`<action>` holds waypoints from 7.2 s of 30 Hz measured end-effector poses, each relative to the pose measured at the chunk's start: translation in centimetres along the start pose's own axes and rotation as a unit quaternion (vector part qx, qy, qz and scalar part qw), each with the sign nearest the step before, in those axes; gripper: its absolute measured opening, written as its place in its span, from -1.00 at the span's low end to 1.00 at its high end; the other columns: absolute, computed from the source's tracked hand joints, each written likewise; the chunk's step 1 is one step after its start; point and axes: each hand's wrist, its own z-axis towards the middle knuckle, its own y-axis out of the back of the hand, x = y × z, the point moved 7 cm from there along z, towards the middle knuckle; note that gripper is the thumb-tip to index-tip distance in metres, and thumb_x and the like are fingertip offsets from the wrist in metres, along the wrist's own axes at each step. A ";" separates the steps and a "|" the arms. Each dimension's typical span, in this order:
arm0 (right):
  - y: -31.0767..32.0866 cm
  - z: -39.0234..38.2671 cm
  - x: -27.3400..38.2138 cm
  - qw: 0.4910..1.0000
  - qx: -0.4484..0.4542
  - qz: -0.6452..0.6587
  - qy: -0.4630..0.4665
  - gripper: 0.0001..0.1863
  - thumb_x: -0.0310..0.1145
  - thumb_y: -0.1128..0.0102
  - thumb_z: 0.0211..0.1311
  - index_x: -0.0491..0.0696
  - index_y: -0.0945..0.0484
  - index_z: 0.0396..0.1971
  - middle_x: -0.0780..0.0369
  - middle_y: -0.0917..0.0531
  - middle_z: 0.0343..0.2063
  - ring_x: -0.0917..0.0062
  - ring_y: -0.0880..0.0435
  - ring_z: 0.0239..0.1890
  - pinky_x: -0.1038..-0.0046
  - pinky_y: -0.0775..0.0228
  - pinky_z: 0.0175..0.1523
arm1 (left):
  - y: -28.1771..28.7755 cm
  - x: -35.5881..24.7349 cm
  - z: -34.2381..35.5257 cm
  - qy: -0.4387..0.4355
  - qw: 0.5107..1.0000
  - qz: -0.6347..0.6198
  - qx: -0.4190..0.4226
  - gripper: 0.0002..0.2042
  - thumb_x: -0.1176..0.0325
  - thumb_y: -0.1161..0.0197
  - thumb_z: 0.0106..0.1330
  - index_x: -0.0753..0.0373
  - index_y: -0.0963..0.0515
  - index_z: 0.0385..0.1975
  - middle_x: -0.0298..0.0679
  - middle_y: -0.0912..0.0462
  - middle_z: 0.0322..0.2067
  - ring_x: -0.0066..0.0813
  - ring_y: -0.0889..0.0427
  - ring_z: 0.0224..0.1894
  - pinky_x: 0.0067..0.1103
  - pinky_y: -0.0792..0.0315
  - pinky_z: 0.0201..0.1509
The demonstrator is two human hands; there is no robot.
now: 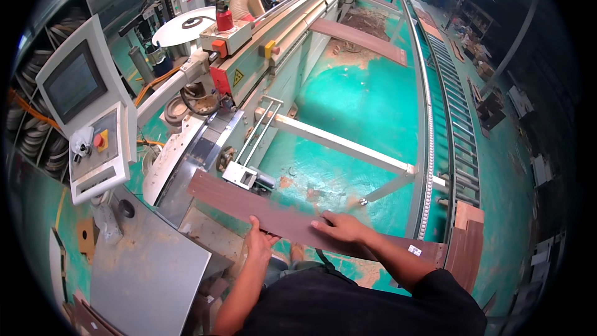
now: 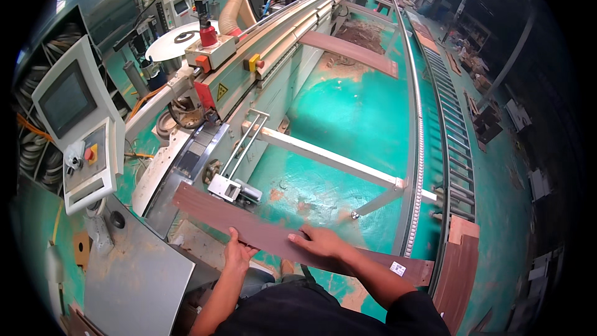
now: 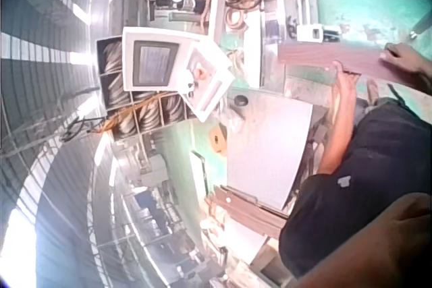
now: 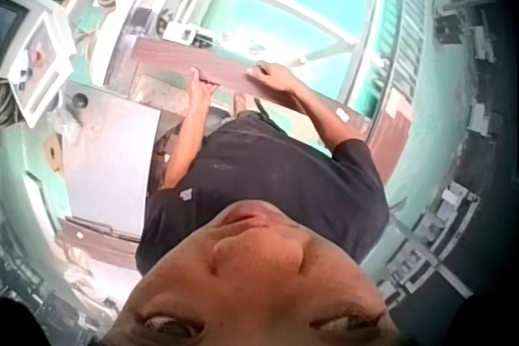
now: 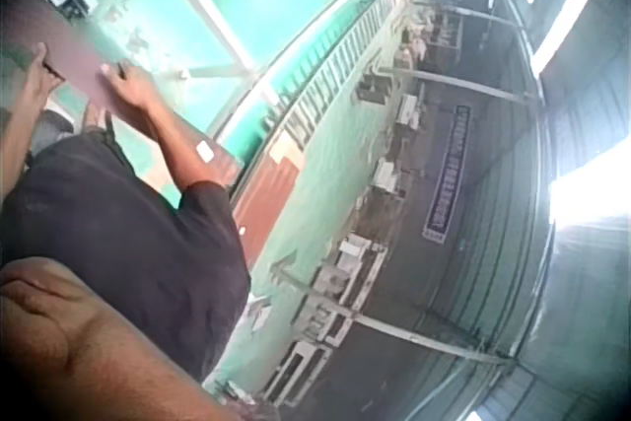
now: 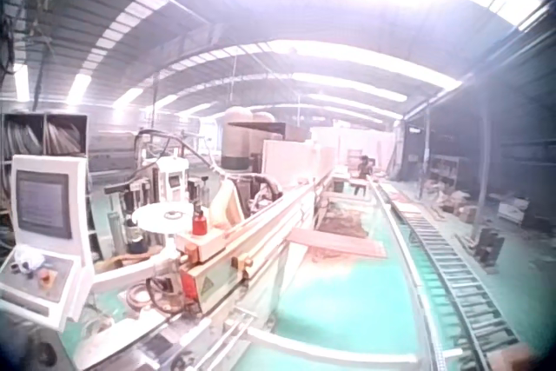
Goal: The person processes wooden panels using an edge-banding machine, picking up various panels from a stack, feeding them into the machine, and then placing the finished pieces on a conveyor belt.
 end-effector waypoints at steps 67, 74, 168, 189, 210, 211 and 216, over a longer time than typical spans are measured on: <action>22.8 42.7 -13.5 0.991 -0.064 0.121 -0.008 -0.44 -0.02 -0.07 0.54 -0.03 -0.16 -0.61 0.44 -0.13 -0.60 0.69 -0.06 -0.46 0.44 0.11 -0.40 | -18.3 -18.0 45.6 -0.043 0.993 0.096 -0.060 -0.33 -0.29 0.12 0.52 0.36 -0.44 -0.28 0.01 -0.65 -0.55 -0.16 -0.71 -0.59 -0.34 -0.62 -0.56; 24.3 37.9 -0.6 0.847 -0.415 -0.200 0.265 -0.59 -0.09 -0.13 0.51 -0.18 -0.69 -0.11 -0.04 -0.67 -0.23 0.04 -0.65 -0.22 0.11 -0.54 -0.07 | -7.9 -16.5 23.7 -0.121 0.981 0.153 -0.007 -0.57 -0.02 -0.02 0.60 0.30 -0.41 -0.26 -0.11 -0.67 -0.50 -0.40 -0.73 -0.52 -0.49 -0.59 -0.50; 0.7 -3.6 -4.9 0.602 -0.149 0.780 -0.089 -0.53 -0.12 -0.28 0.44 0.06 -0.50 0.26 0.31 -0.62 0.20 0.50 -0.59 0.26 0.37 -0.44 0.36 | -13.1 -7.1 -3.7 -0.175 0.958 0.080 0.213 -0.77 0.31 -0.35 0.45 0.25 -0.56 -0.02 -0.41 -0.65 -0.21 -0.71 -0.61 -0.17 -0.62 -0.54 -0.13; 3.8 1.0 -3.1 0.963 0.012 0.226 -0.144 -0.50 0.03 -0.23 0.46 -0.20 -0.54 -0.37 0.22 -0.63 -0.53 0.59 -0.66 -0.45 0.48 -0.52 -0.31 | -2.2 -10.2 6.4 -0.054 0.996 0.058 0.043 -0.51 -0.01 -0.20 0.51 0.25 -0.42 0.21 -0.18 -0.67 -0.28 -0.39 -0.72 -0.30 -0.46 -0.64 -0.20; 6.4 10.3 4.9 0.979 -0.095 0.137 -0.115 -0.51 -0.01 -0.08 0.55 -0.18 -0.47 -0.40 0.22 -0.54 -0.62 0.58 -0.60 -0.55 0.45 -0.44 -0.41 | -3.0 -2.7 11.9 0.272 0.923 -0.248 0.110 -0.71 0.33 -0.11 0.28 0.45 -0.60 -0.20 -0.03 -0.69 -0.22 -0.10 -0.69 -0.11 -0.20 -0.54 0.19; 6.4 11.1 5.8 0.980 -0.093 0.133 -0.113 -0.51 0.00 -0.07 0.55 -0.18 -0.47 -0.39 0.21 -0.53 -0.62 0.57 -0.61 -0.55 0.44 -0.45 -0.41 | -3.2 -4.9 11.5 0.265 0.917 -0.268 0.128 -0.70 0.31 -0.10 0.30 0.44 -0.59 -0.17 -0.02 -0.70 -0.19 -0.09 -0.69 -0.09 -0.21 -0.54 0.19; 5.5 16.8 9.4 0.988 -0.084 0.065 -0.108 -0.47 0.10 -0.05 0.52 -0.17 -0.48 -0.31 0.12 -0.62 -0.60 0.39 -0.70 -0.54 0.32 -0.49 -0.38 | -1.5 -11.3 12.3 0.148 0.975 -0.142 0.088 -0.69 0.19 -0.11 0.42 0.35 -0.57 -0.16 -0.13 -0.70 -0.23 -0.23 -0.70 -0.13 -0.34 -0.57 0.10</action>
